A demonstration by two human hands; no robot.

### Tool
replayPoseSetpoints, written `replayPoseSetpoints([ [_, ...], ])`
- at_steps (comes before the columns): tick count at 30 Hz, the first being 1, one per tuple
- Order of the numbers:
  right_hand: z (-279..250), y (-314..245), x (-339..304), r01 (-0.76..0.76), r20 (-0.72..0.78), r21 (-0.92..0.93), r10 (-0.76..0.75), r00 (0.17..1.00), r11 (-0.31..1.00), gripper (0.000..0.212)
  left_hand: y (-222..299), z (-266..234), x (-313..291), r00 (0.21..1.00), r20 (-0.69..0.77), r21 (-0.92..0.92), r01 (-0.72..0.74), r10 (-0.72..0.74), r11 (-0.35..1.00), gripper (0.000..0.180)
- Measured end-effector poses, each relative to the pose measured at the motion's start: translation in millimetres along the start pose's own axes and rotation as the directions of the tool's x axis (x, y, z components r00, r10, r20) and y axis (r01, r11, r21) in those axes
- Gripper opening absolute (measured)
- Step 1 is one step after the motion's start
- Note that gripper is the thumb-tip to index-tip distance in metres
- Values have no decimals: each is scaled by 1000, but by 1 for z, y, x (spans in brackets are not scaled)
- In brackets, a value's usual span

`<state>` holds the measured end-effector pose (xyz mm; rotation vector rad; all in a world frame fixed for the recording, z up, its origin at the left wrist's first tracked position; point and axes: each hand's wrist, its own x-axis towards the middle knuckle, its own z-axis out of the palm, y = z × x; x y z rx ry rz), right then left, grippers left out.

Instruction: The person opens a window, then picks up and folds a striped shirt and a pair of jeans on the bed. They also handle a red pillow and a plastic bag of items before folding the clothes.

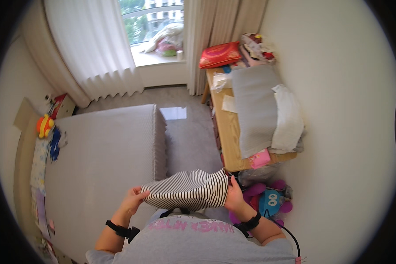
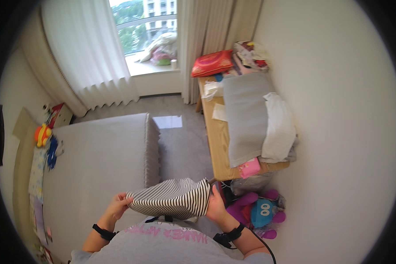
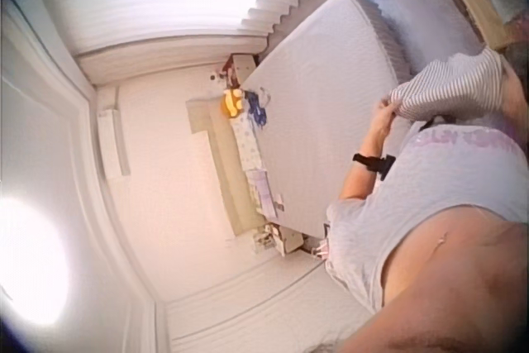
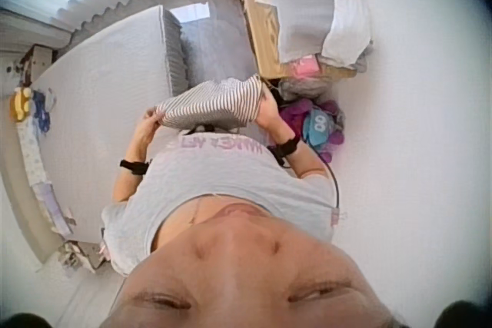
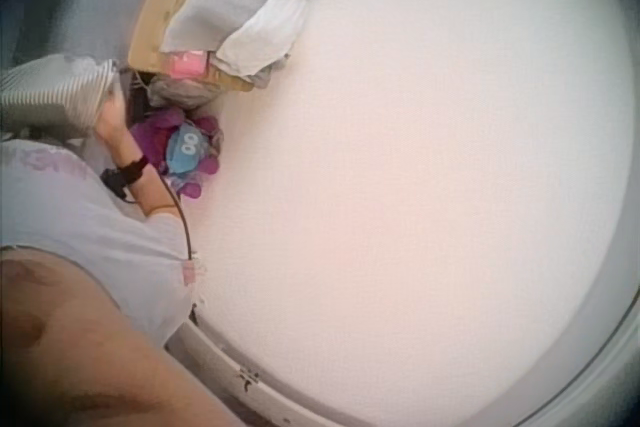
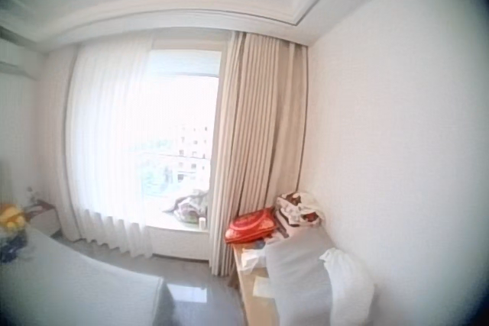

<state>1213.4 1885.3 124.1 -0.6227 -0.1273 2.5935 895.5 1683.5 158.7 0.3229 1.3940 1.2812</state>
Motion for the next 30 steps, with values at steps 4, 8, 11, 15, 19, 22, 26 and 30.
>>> replayPoseSetpoints([
  [4, 42, -3, 28, 101, 41, -626, -96, 995, 773, 27, 18, -42, -9, 956, -168, 119, -224, 242, 967, 29],
  [8, 99, -6, 85, 124, 75, -805, -107, 991, 581, 23, 73, -79, 26, 881, -268, 166, -356, 389, 920, 26],
  [11, 135, -1, 158, 122, 139, -790, -19, 990, 601, 21, 122, -117, 59, 866, -342, 141, -336, 364, 931, 24],
  [15, 190, 12, 253, 129, 118, -862, -55, 992, 490, 22, 175, -187, 102, 812, -393, 151, -405, 431, 902, 20],
  [19, 248, 36, 291, 232, 230, -826, -69, 971, 514, 23, 223, -215, 84, 632, -430, 149, -655, 645, 741, 18],
  [22, 260, 62, 301, 343, 373, -816, -29, 927, 465, 23, 226, -231, 46, 525, -450, 191, -733, 722, 652, 18],
  [26, 222, 108, 311, 283, 336, -911, 141, 931, 300, 25, 157, -275, 7, 551, -499, 224, -664, 669, 714, 22],
  [30, 105, 163, 342, 403, 401, -915, 156, 902, 21, 23, 37, -305, 15, 665, -615, 66, -493, 425, 868, 23],
])
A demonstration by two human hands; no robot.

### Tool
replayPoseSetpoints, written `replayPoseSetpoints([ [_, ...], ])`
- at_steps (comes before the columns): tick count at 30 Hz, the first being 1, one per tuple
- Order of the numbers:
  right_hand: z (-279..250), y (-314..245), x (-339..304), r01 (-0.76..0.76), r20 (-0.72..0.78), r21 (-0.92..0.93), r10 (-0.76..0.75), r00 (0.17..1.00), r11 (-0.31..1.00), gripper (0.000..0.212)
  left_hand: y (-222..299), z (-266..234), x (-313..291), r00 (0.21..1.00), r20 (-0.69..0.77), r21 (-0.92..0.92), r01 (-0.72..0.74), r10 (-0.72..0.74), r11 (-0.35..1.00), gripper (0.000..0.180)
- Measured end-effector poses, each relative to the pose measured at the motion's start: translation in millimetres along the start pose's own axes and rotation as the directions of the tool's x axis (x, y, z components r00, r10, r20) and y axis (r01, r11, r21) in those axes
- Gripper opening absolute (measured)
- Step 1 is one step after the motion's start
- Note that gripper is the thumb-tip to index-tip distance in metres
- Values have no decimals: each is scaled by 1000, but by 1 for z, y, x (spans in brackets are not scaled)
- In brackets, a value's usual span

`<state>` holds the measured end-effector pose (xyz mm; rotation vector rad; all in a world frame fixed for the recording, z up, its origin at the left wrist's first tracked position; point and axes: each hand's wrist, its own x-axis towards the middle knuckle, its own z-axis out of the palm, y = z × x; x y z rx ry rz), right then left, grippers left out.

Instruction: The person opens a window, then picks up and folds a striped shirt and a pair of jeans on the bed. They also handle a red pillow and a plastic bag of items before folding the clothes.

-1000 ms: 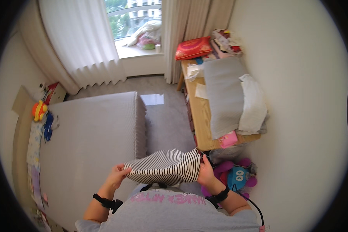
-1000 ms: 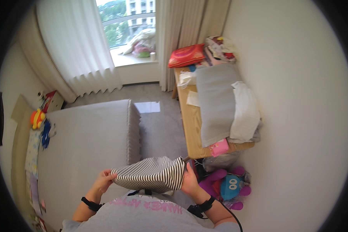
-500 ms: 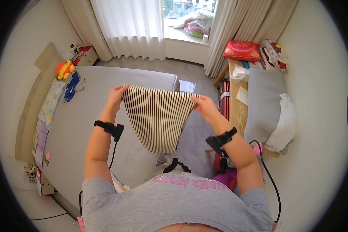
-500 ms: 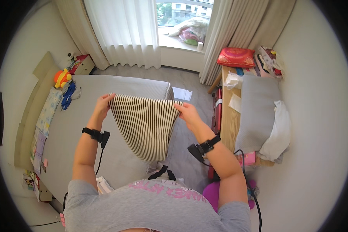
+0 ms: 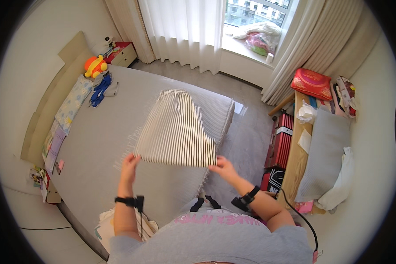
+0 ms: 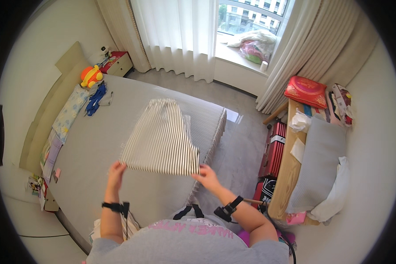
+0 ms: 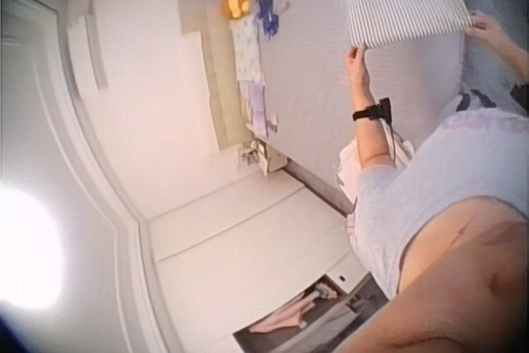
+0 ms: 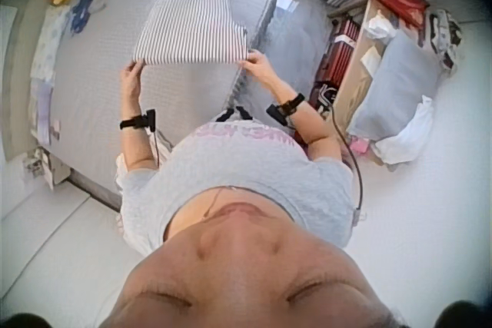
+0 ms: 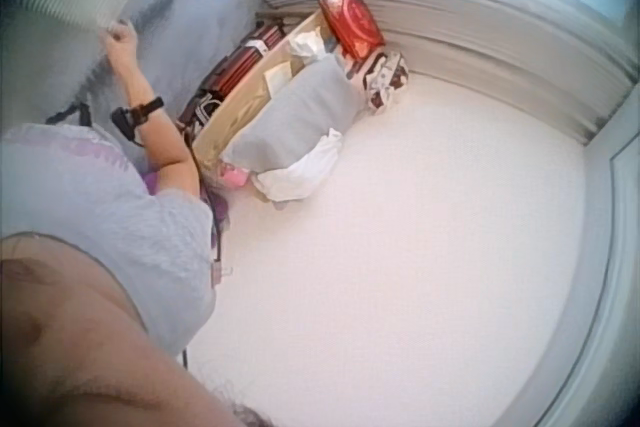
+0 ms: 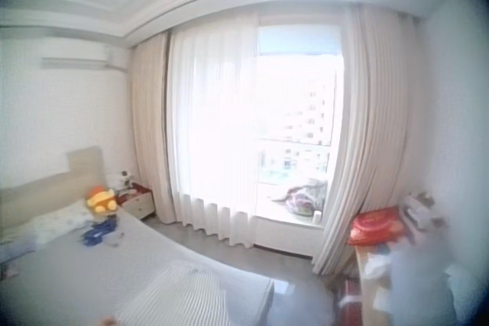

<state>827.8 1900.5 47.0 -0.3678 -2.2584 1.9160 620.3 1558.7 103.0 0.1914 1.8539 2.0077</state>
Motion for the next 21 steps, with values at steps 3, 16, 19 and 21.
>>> replayPoseSetpoints([
  [3, 41, 95, -7, -349, 0, 37, 349, 937, 936, 22, -124, -47, -28, 955, -129, 38, 274, -267, 961, 13],
  [16, 16, 152, 4, -914, 442, -192, 863, 245, 357, 15, -219, -43, -85, 341, -27, 50, 939, -940, 339, 19],
  [19, 9, 149, 54, -913, 474, 70, 792, 385, 402, 22, -211, -66, -37, 501, 7, -38, 865, -865, 501, 17],
  [21, 24, 145, 105, -861, 435, 241, 744, 508, 447, 24, -206, -75, 6, 633, -90, -88, 764, -769, 639, 16],
])
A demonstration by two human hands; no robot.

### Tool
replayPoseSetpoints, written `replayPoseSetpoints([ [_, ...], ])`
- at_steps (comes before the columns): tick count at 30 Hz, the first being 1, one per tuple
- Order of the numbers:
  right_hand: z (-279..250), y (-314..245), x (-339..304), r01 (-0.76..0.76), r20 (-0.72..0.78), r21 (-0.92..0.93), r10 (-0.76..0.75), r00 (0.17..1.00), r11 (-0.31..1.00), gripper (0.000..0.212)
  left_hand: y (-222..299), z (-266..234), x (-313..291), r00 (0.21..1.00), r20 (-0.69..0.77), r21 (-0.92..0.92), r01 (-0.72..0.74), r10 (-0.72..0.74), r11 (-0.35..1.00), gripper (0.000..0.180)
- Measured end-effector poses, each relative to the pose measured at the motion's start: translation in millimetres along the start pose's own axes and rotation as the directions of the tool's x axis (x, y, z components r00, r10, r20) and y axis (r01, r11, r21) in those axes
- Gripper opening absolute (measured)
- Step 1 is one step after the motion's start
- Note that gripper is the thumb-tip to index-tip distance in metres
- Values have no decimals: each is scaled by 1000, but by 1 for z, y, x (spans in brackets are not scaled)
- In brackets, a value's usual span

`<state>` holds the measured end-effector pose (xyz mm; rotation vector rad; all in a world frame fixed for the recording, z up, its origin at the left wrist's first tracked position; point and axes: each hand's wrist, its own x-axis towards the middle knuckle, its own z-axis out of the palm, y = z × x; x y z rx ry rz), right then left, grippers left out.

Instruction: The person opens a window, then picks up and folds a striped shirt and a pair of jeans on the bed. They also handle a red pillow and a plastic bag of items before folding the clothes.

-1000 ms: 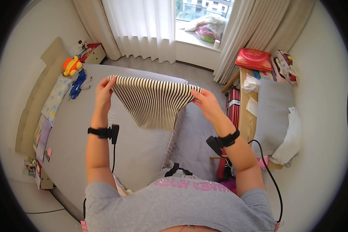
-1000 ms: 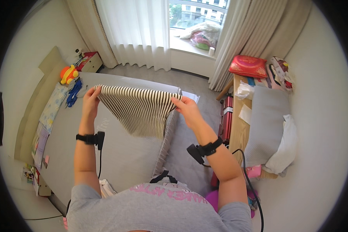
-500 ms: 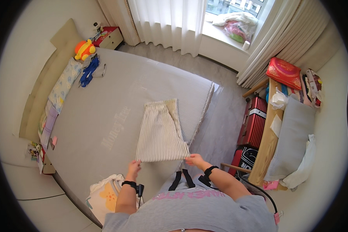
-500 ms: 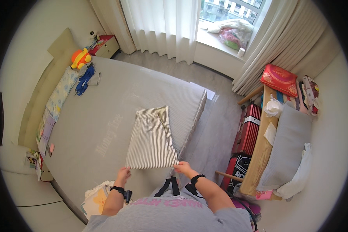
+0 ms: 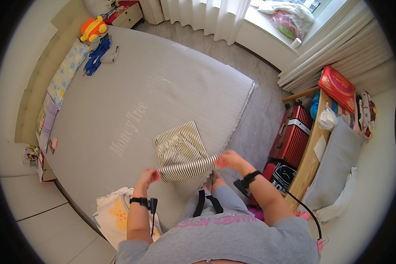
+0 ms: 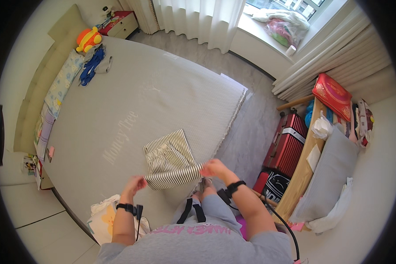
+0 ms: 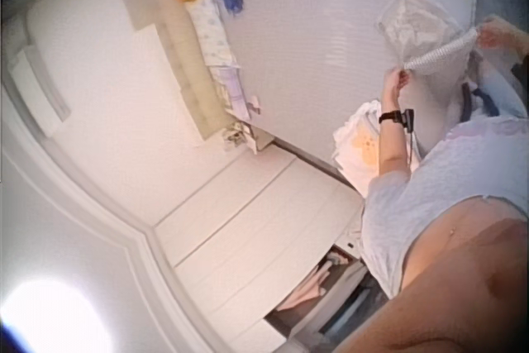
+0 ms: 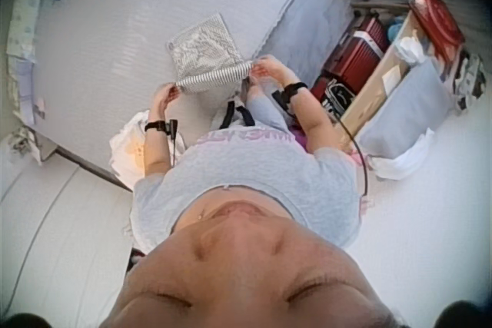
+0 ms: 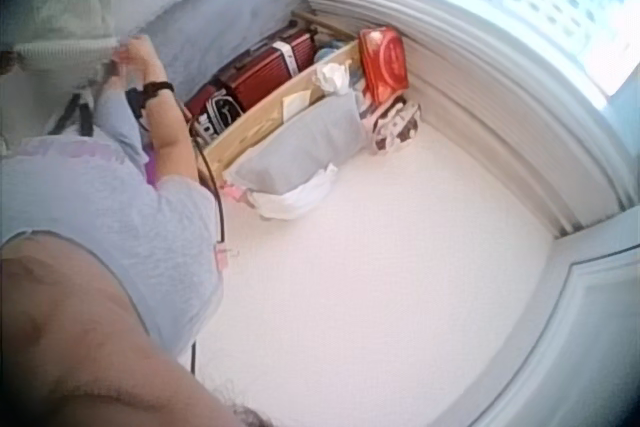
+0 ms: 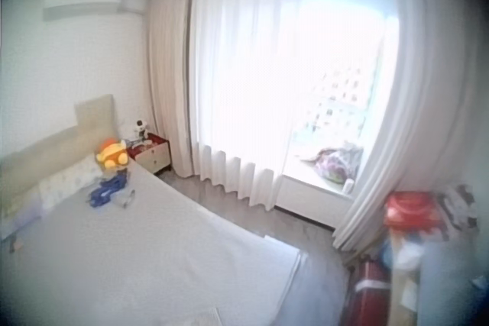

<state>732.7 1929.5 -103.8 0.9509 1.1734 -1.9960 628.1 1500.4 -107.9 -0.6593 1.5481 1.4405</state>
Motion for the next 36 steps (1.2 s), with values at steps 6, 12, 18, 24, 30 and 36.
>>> replayPoseSetpoints([
  [6, 43, -40, 104, 352, -206, -194, -389, 898, 916, 54, 39, 25, 89, 815, -379, 134, -421, 439, 897, 50],
  [12, 43, 25, 127, 82, -228, -855, -515, 826, 511, 61, -14, 66, 120, 817, -388, 734, -7, 427, 680, 84],
  [18, 23, 42, 136, -3, -485, -575, -338, 806, 818, 63, -48, 44, 139, 787, -558, 263, -131, 262, 956, 94],
  [24, 38, 53, 178, 93, -464, -545, -393, 794, 833, 64, -26, 44, 124, 939, -345, -3, -9, 7, 1000, 94],
  [30, 60, 88, 137, 54, -281, -494, -219, 934, 868, 35, -28, 61, 129, 988, -127, 192, 113, -89, 975, 69],
  [36, 5, 205, 38, -46, -437, -401, -147, 887, 915, 26, -73, 117, 97, 991, 108, 603, -3, -79, 798, 69],
])
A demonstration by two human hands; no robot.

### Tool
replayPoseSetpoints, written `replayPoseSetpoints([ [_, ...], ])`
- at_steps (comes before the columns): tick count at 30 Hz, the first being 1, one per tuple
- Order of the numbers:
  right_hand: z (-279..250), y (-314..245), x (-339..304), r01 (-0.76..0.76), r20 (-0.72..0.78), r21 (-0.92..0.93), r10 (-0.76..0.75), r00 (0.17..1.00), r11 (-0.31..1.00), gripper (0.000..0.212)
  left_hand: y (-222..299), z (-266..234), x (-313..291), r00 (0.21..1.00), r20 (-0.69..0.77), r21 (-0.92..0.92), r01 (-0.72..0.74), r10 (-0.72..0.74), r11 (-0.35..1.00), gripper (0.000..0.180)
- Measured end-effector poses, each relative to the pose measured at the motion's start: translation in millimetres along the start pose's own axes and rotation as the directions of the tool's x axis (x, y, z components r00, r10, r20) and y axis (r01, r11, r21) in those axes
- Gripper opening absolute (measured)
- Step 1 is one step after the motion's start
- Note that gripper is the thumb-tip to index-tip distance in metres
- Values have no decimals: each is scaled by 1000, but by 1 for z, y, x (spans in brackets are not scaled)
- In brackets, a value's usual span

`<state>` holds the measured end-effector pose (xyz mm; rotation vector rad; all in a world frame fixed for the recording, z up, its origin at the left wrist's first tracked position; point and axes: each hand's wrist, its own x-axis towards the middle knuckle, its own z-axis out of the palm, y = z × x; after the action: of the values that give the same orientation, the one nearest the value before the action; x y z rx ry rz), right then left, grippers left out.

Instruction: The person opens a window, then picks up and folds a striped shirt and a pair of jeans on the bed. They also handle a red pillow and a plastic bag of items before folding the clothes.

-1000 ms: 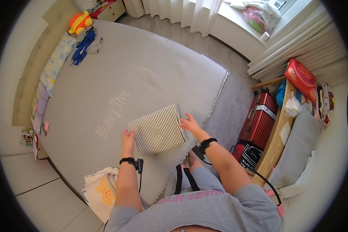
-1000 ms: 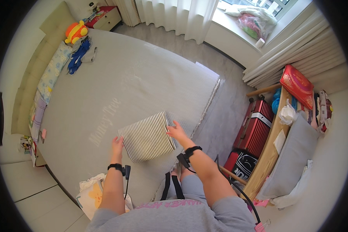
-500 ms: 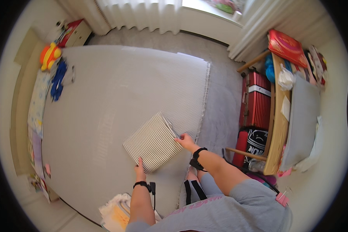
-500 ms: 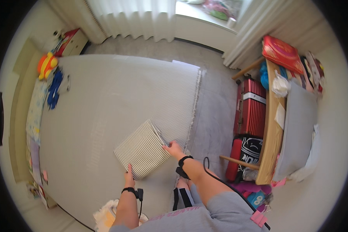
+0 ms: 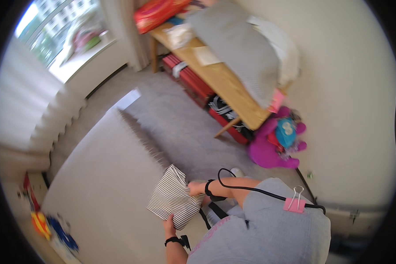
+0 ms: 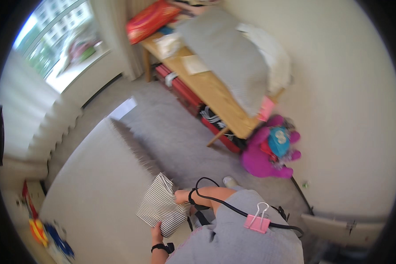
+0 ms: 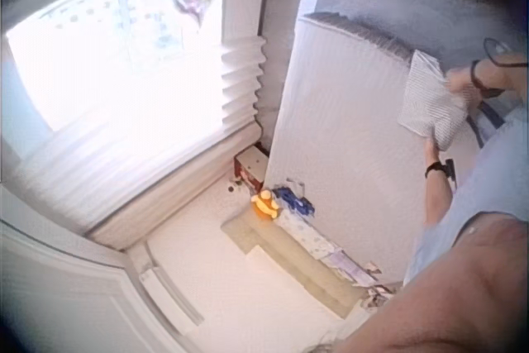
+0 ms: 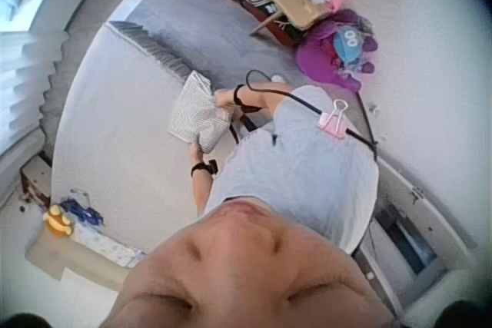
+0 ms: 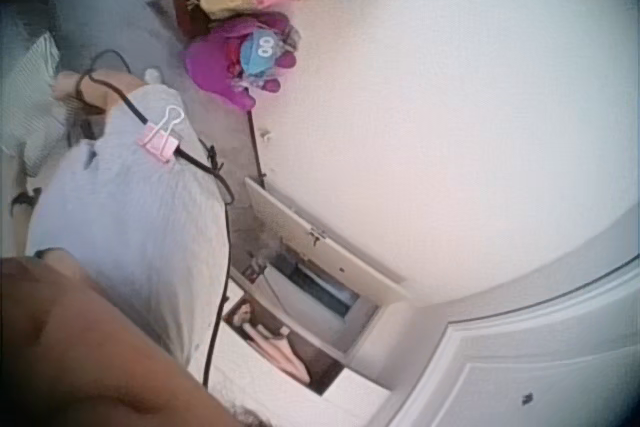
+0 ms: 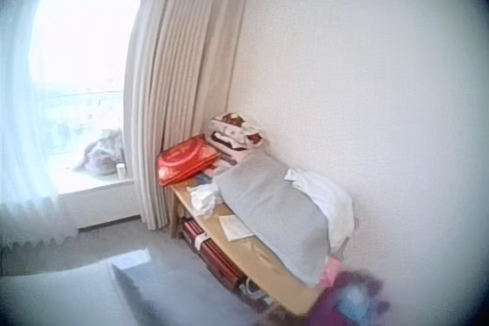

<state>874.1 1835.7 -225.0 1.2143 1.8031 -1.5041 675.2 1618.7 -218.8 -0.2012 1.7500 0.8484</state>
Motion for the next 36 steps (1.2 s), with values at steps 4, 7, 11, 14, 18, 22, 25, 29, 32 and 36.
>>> replayPoseSetpoints([
  [4, -26, 109, -68, -38, -58, 125, 45, 997, 991, 40, -3, 86, -18, 968, 238, 218, -138, 84, 966, 64],
  [7, -36, 183, -135, -129, -145, 304, 180, 973, 944, 42, -3, 171, -44, 946, 317, 407, -203, 71, 891, 59],
  [11, -21, 286, -198, -177, -261, 546, 367, 893, 819, 42, -29, 286, -56, 893, 449, 560, -303, 25, 771, 55],
  [14, -24, 354, -257, -145, -356, 636, 455, 816, 758, 33, -53, 373, -69, 802, 589, 631, -530, 95, 566, 53],
  [18, -44, 467, -315, -74, -467, 716, 555, 689, 694, 35, -75, 530, -121, 588, 789, 522, -795, 179, 310, 53],
  [22, -89, 549, -401, 69, -753, 617, 563, 340, 784, 40, -85, 687, -169, 352, 920, 318, -928, 174, 195, 53],
  [25, -117, 606, -435, 147, -759, 649, 625, 182, 746, 46, -87, 781, -197, 317, 923, 322, -947, 217, 16, 61],
  [29, -111, 662, -429, 5, -622, 778, 772, -129, 628, 49, -95, 823, -188, 425, 885, 447, -890, 190, -93, 69],
  [32, -69, 687, -411, 67, -467, 875, 874, -137, 479, 37, -98, 789, -174, 384, 923, 383, -923, 35, 46, 48],
  [36, 9, 666, -383, 167, -400, 916, 784, 475, 366, 24, -92, 658, -129, 503, 835, 548, -795, -221, 262, 20],
])
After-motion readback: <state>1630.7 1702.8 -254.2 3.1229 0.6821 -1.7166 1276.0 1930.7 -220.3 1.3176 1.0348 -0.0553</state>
